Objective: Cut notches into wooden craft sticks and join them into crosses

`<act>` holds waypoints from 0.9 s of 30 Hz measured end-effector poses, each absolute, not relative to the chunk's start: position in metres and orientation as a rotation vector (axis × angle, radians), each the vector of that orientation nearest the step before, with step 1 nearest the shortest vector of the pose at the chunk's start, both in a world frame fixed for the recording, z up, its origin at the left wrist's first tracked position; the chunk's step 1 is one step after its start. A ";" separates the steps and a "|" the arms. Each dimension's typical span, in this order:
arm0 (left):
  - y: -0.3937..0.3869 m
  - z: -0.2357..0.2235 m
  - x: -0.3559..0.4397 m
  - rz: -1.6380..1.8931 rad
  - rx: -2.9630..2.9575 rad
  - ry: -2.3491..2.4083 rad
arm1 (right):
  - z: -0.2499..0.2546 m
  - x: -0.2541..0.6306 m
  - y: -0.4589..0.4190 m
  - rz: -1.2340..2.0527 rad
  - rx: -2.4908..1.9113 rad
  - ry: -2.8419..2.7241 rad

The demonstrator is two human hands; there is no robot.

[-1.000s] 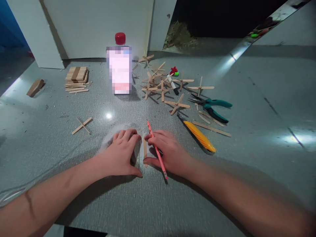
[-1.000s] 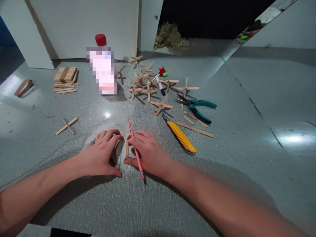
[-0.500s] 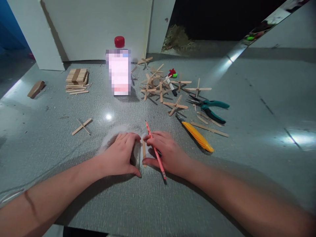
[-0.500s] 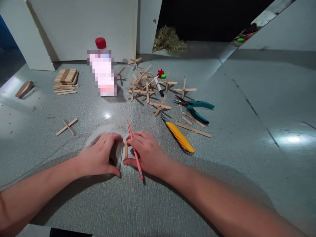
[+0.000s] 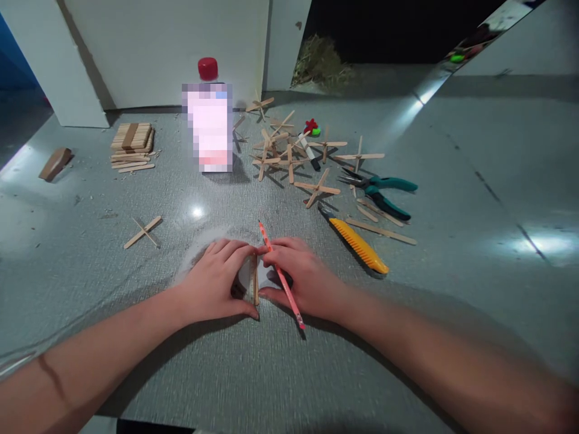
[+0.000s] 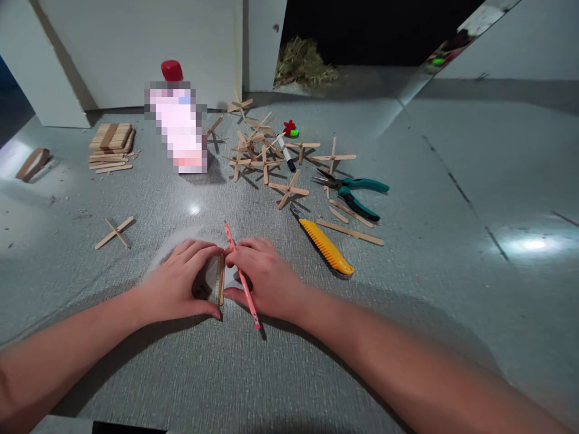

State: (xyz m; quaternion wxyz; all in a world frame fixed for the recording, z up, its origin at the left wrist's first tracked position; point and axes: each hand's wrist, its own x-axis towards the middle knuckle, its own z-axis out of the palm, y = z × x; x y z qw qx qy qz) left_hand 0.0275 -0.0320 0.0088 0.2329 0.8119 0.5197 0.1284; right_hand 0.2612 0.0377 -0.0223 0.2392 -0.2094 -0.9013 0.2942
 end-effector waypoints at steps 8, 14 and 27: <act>-0.034 0.008 0.029 0.297 2.259 1.500 | -0.022 0.262 0.037 0.818 -0.602 -2.485; -0.034 0.006 0.027 0.302 2.290 1.484 | -0.022 0.262 0.037 0.793 -0.587 -2.469; -0.036 0.005 0.027 0.354 2.357 1.453 | -0.020 0.263 0.037 0.779 -0.561 -2.460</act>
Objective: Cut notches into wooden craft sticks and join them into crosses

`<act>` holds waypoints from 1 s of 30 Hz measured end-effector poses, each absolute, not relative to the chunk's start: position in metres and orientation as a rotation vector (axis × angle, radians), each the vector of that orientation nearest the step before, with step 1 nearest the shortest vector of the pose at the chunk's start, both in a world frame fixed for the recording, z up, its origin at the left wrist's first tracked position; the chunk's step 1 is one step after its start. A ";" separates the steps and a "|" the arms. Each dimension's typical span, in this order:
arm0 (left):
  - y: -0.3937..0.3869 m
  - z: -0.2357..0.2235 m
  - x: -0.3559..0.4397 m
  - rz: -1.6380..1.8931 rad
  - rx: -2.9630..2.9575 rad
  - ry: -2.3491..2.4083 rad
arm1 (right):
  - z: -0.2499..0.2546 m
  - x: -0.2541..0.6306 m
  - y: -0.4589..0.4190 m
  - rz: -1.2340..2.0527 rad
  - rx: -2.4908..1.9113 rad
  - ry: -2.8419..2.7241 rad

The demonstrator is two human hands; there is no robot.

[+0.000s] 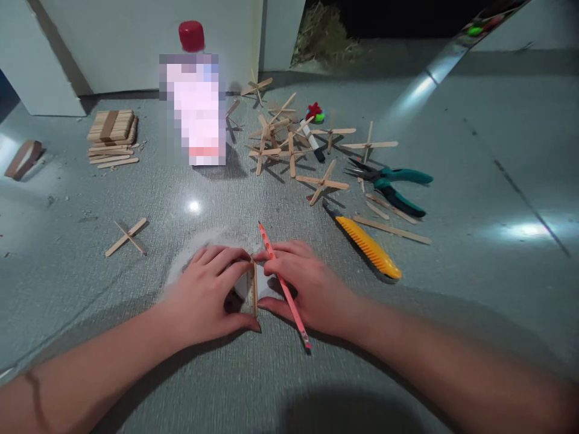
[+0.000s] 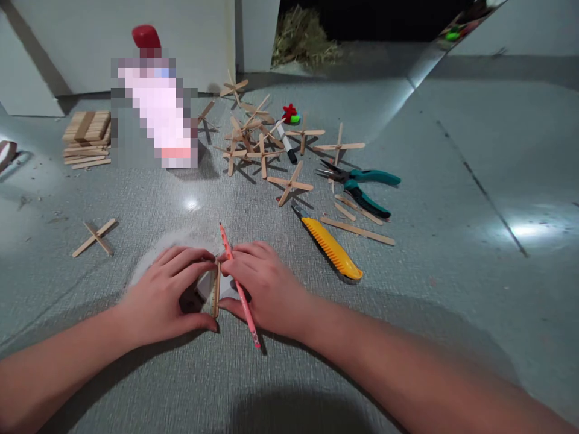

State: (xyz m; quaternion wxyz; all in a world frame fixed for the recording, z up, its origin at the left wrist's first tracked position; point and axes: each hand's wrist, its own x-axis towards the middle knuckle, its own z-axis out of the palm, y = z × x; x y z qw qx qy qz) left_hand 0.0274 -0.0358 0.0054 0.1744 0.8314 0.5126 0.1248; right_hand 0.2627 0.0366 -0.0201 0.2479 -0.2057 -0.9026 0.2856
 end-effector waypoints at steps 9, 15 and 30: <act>-0.041 0.006 0.028 0.335 2.443 1.437 | -0.019 0.262 0.036 0.743 -0.554 -2.484; -0.042 0.007 0.027 0.337 2.451 1.413 | -0.018 0.262 0.036 0.740 -0.549 -2.491; -0.038 0.003 0.026 0.432 2.400 1.406 | -0.018 0.263 0.036 0.759 -0.551 -2.484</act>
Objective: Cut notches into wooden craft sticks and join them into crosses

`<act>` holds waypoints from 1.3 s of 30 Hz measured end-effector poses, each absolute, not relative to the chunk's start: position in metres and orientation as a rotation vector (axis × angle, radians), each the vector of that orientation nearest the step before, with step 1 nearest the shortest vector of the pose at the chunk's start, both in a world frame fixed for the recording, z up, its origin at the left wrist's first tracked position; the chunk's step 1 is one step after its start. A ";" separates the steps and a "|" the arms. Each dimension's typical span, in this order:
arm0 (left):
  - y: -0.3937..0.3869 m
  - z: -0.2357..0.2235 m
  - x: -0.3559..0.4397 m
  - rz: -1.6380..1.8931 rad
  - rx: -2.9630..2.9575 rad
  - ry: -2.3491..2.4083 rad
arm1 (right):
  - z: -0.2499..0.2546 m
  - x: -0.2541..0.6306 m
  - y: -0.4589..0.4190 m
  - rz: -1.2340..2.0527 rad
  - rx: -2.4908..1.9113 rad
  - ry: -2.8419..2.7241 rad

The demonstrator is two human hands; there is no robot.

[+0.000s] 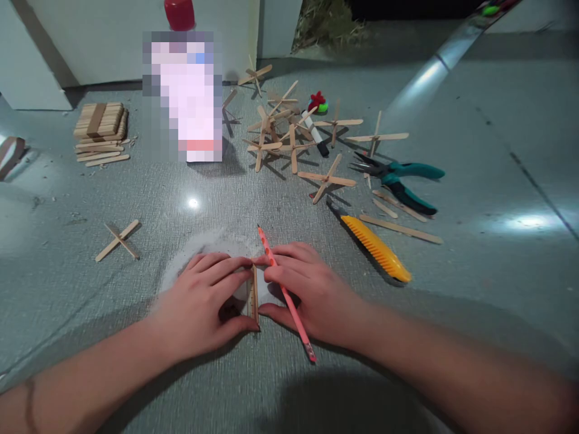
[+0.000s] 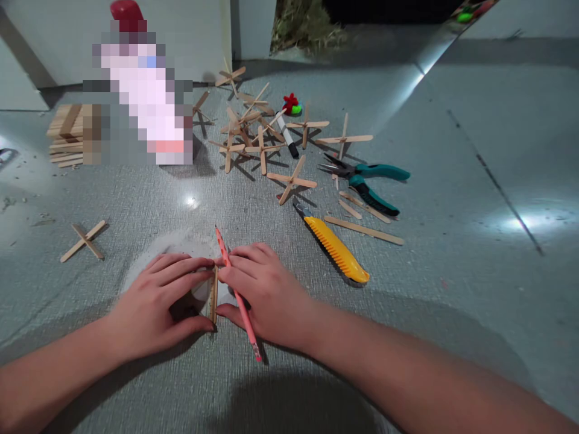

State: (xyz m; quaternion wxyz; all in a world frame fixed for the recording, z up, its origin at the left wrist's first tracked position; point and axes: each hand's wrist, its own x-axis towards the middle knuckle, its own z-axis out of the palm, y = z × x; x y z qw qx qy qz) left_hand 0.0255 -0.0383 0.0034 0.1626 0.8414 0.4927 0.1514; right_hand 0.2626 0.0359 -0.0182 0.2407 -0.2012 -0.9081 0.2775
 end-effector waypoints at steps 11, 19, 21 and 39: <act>-0.039 0.003 0.026 0.416 2.415 1.403 | -0.017 0.263 0.035 0.745 -0.551 -2.484; -0.039 0.005 0.025 0.411 2.409 1.389 | -0.016 0.262 0.036 0.740 -0.553 -2.492; -0.039 0.005 0.026 0.407 2.401 1.392 | -0.015 0.262 0.036 0.752 -0.556 -2.496; -0.041 0.005 0.024 0.447 2.469 1.342 | -0.017 0.266 0.037 0.910 -0.657 -2.372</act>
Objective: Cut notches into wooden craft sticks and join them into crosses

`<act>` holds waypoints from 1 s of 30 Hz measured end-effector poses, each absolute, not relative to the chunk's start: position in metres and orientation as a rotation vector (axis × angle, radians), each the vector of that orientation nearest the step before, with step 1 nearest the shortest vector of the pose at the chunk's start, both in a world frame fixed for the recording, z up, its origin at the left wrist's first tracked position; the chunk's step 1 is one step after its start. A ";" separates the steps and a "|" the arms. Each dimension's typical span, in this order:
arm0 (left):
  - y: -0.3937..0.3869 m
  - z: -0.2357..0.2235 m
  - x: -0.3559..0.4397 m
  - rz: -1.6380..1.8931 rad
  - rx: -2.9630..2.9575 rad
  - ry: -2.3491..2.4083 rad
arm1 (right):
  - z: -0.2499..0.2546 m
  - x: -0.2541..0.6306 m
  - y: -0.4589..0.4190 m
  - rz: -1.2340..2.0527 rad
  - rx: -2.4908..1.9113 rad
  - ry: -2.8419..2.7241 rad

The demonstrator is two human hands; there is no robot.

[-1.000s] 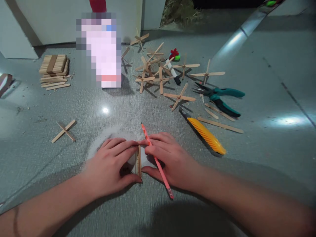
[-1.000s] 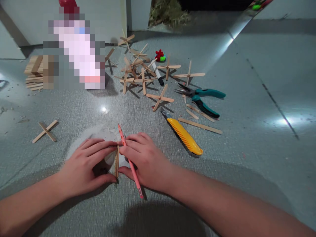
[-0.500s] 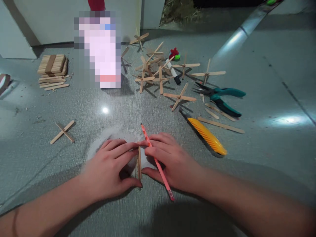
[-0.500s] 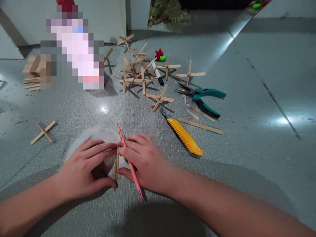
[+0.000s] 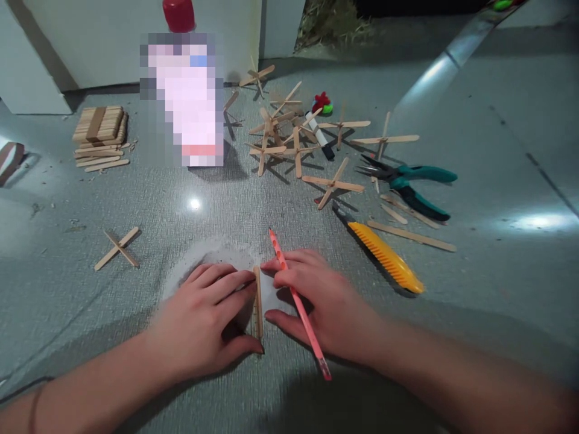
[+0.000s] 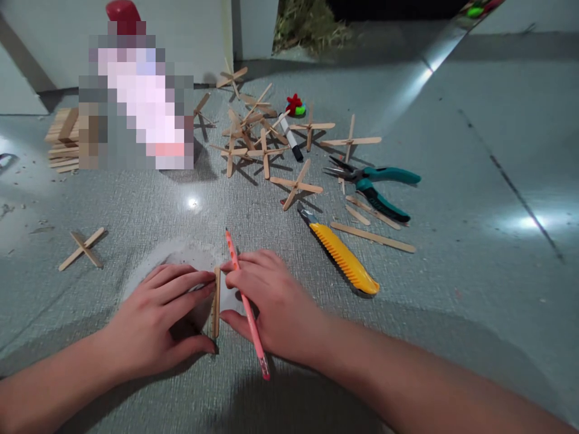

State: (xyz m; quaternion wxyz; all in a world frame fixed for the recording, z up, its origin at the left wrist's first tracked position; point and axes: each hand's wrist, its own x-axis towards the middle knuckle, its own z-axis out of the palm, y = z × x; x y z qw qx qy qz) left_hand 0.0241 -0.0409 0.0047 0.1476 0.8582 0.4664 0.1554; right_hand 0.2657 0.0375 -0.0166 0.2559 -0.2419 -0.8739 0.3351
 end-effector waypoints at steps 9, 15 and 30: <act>-0.041 0.004 0.024 0.485 2.450 1.349 | -0.013 0.263 0.037 0.840 -0.633 -2.457; -0.041 0.004 0.024 0.502 2.452 1.359 | -0.013 0.263 0.037 0.815 -0.625 -2.466; -0.041 0.003 0.025 0.526 2.475 1.354 | -0.014 0.262 0.036 0.778 -0.610 -2.488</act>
